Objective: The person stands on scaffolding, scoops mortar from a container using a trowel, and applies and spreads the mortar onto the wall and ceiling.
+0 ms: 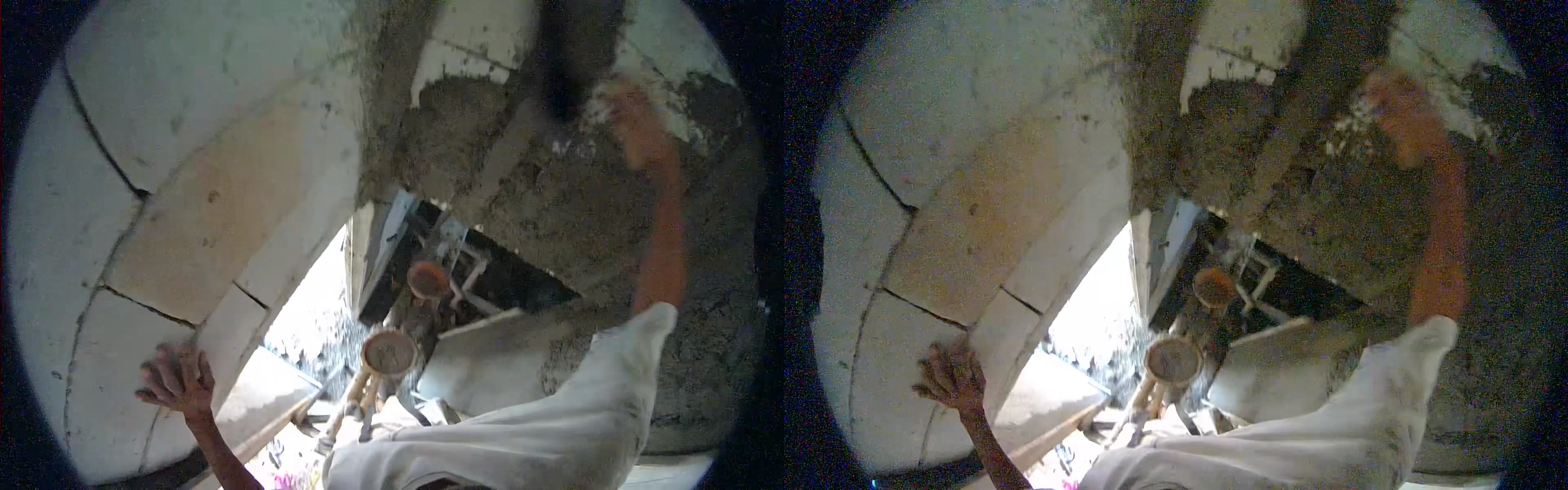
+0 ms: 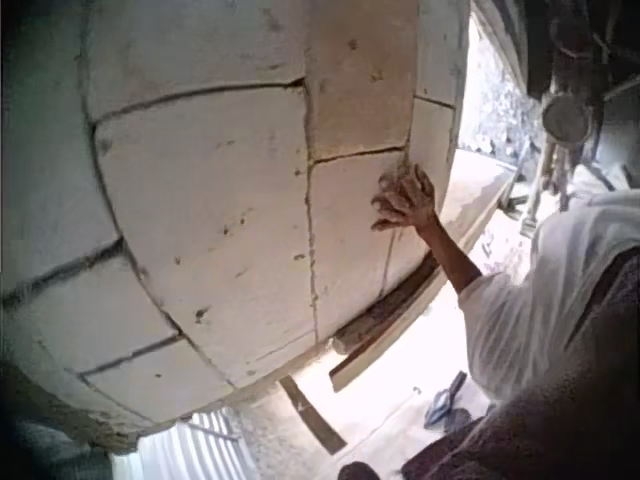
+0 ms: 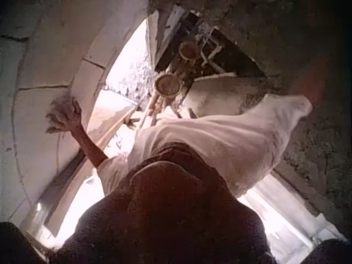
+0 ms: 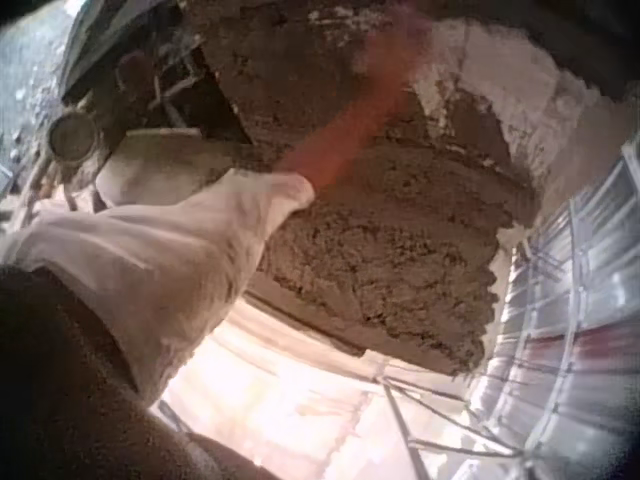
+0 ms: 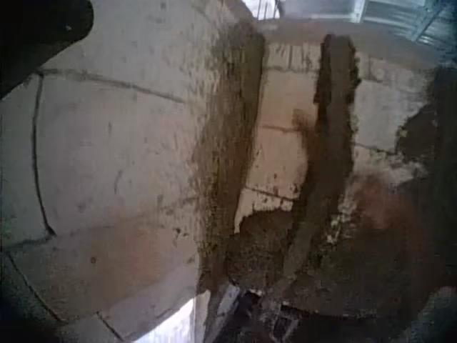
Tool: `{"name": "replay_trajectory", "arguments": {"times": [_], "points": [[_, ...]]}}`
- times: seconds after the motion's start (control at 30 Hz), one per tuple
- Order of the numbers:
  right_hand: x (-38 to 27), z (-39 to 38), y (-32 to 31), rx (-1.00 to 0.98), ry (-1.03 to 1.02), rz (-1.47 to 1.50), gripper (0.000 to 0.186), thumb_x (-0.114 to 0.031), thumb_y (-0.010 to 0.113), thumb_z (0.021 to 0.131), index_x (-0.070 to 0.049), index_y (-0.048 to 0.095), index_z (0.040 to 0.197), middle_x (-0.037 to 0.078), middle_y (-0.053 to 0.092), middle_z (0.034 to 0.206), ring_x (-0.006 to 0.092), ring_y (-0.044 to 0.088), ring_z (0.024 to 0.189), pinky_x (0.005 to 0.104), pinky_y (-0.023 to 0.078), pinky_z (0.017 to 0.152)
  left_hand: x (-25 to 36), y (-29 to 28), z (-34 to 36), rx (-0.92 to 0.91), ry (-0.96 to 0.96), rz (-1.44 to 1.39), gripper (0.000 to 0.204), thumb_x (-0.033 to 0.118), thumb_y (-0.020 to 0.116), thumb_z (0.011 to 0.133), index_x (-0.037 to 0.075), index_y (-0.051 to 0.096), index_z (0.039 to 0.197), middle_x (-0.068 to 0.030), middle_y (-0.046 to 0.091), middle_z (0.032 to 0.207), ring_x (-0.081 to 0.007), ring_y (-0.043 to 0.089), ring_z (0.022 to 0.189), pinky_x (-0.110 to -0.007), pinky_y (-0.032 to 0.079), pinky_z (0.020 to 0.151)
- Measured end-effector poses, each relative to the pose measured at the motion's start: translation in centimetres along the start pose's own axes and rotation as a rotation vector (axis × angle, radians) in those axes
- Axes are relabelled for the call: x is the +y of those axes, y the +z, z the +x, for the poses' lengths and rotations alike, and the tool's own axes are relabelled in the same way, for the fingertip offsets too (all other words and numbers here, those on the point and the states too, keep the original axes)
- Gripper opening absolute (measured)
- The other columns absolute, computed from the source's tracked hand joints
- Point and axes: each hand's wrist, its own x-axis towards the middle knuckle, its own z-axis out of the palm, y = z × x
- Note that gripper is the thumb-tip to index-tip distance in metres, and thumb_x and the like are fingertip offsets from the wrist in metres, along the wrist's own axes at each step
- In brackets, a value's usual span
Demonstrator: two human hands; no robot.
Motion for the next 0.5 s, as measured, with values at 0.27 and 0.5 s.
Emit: {"name": "replay_trajectory", "arguments": {"times": [0.27,0.5], "points": [[-11.3,-8.6,-1.2,-0.299,0.367,0.457,0.022,-0.03,0.061,0.087,-0.009,0.063,0.093,-0.001,0.059,0.083,0.0122,0.052,0.071,0.032,0.046,0.069,-0.5,0.3,-1.9,-0.065,-0.027,0.088,0.046,0.046,0.064,0.081,0.02,0.054,0.118,-0.0118,0.047,0.131,-0.0434,0.04,0.121,-0.067,0.015,0.1],[-27.8,-31.4,30.0,-0.85,0.277,0.558,0.029,-0.026,0.057,0.083,-0.008,0.05,0.106,0.016,0.056,0.099,0.0373,0.059,0.086,0.0472,0.047,0.071,-1.5,1.9,-1.7,-0.045,0.145,0.023,0.054,0.052,0.057,0.083,0.014,0.053,0.122,-0.0151,0.049,0.126,-0.0402,0.039,0.12,-0.062,0.019,0.099]]}}
